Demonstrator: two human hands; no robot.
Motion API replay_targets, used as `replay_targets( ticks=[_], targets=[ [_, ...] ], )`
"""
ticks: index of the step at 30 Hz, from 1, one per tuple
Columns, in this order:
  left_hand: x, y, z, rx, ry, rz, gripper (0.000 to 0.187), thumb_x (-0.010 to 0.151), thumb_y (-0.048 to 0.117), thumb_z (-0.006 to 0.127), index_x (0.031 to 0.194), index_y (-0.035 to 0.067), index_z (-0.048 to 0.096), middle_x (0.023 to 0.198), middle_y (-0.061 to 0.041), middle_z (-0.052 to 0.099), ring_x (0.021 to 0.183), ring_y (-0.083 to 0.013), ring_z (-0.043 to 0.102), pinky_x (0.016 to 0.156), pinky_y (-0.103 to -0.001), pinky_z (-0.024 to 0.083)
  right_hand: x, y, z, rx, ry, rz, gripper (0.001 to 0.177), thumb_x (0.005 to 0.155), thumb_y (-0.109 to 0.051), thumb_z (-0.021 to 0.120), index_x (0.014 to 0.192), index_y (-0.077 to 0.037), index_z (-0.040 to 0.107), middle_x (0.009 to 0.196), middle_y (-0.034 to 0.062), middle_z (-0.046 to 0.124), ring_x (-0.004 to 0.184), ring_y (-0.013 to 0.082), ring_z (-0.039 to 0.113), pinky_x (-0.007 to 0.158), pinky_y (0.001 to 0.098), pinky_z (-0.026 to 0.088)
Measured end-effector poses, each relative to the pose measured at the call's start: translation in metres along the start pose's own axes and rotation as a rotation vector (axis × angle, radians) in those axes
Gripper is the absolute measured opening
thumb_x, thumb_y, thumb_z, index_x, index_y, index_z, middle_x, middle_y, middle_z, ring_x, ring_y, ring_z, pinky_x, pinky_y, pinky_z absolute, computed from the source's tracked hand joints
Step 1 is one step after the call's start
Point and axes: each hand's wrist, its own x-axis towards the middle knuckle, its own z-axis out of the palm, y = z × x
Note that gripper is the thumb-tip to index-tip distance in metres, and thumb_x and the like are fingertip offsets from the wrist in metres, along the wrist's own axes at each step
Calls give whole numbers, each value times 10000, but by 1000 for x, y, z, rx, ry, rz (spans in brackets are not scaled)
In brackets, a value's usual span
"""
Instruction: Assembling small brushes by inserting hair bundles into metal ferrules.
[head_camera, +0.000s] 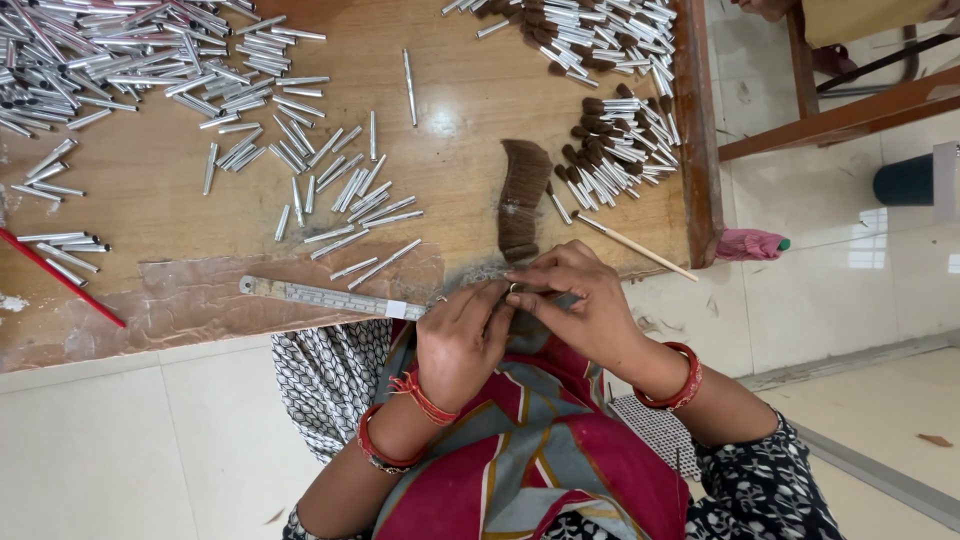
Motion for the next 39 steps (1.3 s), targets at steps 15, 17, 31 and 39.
replay_targets(
  ticks=[15,17,31,39],
  targets=[
    [-7,15,-16,-536,-124,-339,224,949,162,750,1073,-15,691,971,-94,695,704,-141,677,604,-293,560,-31,9,13,505,178,83,109,938,-2,743,1041,3,775,1071,128,773,994,188,717,863,301,578],
    [-22,-5,-6,-856,-266,-528,226,990,173,703,1116,-14,699,972,-93,720,784,-135,697,679,-289,587,-44,9,17,588,181,80,110,951,9,729,1056,16,765,1096,152,769,1012,202,735,889,309,596],
    [-34,-20,-3,-1450,-481,-863,165,998,93,698,1071,-55,705,950,-128,755,856,-179,753,756,-297,615,-62,4,29,692,192,-59,120,986,29,701,1097,48,741,1147,212,749,1086,257,760,917,338,638],
    [-28,-23,-12,-1183,-388,-800,122,979,71,703,1027,-40,718,861,-91,749,737,-114,706,660,-240,580,-58,10,-4,553,92,50,110,986,-13,716,1078,24,764,1102,179,784,997,223,788,856,323,642]
  ],
)
